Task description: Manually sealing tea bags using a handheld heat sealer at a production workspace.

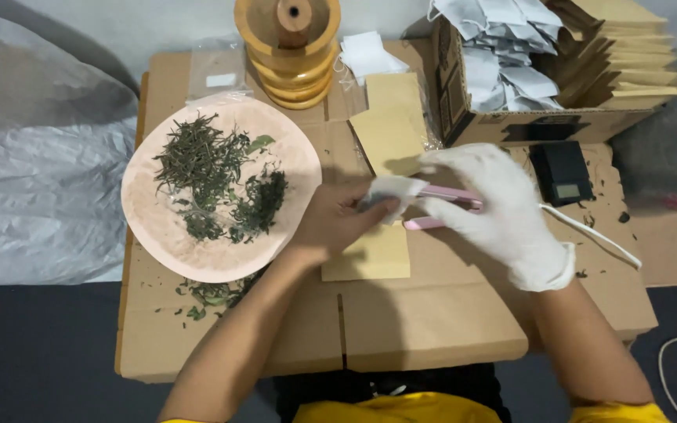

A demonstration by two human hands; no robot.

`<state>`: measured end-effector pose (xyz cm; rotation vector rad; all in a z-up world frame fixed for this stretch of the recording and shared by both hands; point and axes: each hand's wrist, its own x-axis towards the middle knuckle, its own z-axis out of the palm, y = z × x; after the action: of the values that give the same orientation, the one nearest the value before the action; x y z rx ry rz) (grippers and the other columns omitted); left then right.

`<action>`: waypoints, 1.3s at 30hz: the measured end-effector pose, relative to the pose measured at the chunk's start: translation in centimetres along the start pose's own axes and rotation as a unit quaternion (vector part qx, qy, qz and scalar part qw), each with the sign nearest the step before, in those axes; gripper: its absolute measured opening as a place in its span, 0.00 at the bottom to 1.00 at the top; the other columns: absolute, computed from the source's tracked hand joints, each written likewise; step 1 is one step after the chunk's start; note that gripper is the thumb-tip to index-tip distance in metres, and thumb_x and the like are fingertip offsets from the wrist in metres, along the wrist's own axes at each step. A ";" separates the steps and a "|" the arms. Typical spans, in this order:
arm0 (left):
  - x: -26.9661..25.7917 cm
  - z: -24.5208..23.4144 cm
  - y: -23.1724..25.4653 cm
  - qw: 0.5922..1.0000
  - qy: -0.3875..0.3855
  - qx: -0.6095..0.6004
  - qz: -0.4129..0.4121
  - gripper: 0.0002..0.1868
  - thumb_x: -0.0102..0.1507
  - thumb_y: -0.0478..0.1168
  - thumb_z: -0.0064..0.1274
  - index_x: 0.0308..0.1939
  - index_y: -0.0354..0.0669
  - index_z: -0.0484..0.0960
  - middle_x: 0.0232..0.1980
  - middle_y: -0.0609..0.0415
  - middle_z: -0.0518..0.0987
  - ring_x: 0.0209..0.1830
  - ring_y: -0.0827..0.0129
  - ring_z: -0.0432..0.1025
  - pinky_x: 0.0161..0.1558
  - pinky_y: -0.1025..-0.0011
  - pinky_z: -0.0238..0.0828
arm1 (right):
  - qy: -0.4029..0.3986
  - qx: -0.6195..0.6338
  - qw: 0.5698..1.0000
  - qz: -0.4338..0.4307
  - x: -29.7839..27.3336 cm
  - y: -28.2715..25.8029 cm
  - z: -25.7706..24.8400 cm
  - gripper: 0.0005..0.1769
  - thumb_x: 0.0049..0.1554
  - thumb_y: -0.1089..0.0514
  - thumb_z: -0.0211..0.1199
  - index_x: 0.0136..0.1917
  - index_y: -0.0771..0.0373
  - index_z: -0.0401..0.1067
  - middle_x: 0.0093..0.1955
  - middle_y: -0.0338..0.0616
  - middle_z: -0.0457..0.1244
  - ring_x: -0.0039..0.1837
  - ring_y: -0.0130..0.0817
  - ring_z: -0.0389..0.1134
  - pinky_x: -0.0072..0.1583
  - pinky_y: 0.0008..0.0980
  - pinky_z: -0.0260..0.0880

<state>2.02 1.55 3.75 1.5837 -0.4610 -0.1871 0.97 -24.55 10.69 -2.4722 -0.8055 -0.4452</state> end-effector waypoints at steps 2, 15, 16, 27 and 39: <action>0.2 -0.3 1.4 0.998 -0.009 0.064 -0.007 0.09 0.71 0.46 0.64 0.48 0.46 0.91 0.35 0.58 0.87 0.35 0.75 0.77 0.40 0.73 0.73 | 0.007 0.032 0.999 -0.009 0.4 0.4 2.2 0.25 0.60 0.37 0.75 0.63 0.53 0.81 0.64 0.36 0.75 0.68 0.41 0.75 0.68 0.44 0.72; -0.9 0.7 3.8 0.974 0.021 0.211 -0.085 0.40 0.71 0.59 0.63 0.79 0.36 0.74 0.68 0.41 0.84 0.70 0.51 0.78 0.71 0.55 0.76 | -0.027 0.296 0.880 0.371 -0.5 4.5 1.8 0.04 0.67 0.55 0.75 0.55 0.48 0.84 0.46 0.33 0.76 0.46 0.21 0.76 0.44 0.27 0.80; -1.8 1.4 4.9 0.973 0.020 0.212 -0.085 0.40 0.71 0.59 0.63 0.79 0.36 0.74 0.68 0.41 0.84 0.70 0.51 0.78 0.71 0.55 0.76 | -0.026 0.296 0.879 0.372 -0.9 4.9 2.4 0.04 0.67 0.55 0.75 0.55 0.48 0.84 0.46 0.33 0.76 0.46 0.21 0.76 0.44 0.27 0.80; -3.7 2.5 9.2 0.889 -0.140 0.431 -0.062 0.52 0.65 0.62 0.71 0.84 0.35 0.69 0.58 0.28 0.87 0.62 0.31 0.80 0.60 0.33 0.71 | 0.013 0.376 0.853 0.363 -1.8 4.5 3.1 0.04 0.68 0.58 0.73 0.52 0.57 0.79 0.42 0.35 0.73 0.46 0.19 0.69 0.46 0.21 0.69; 2.6 3.0 -2.3 0.869 0.222 0.357 0.261 0.56 0.51 0.77 0.76 0.69 0.44 0.80 0.64 0.46 0.86 0.62 0.51 0.81 0.68 0.48 0.79 | 0.209 0.492 0.784 0.316 2.6 0.1 -2.0 0.12 0.68 0.60 0.72 0.63 0.66 0.78 0.40 0.46 0.72 0.33 0.29 0.74 0.33 0.27 0.81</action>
<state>3.58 -2.23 1.64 2.0659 -0.6116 0.8418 2.70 -24.52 13.46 -1.4131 0.0583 -0.2027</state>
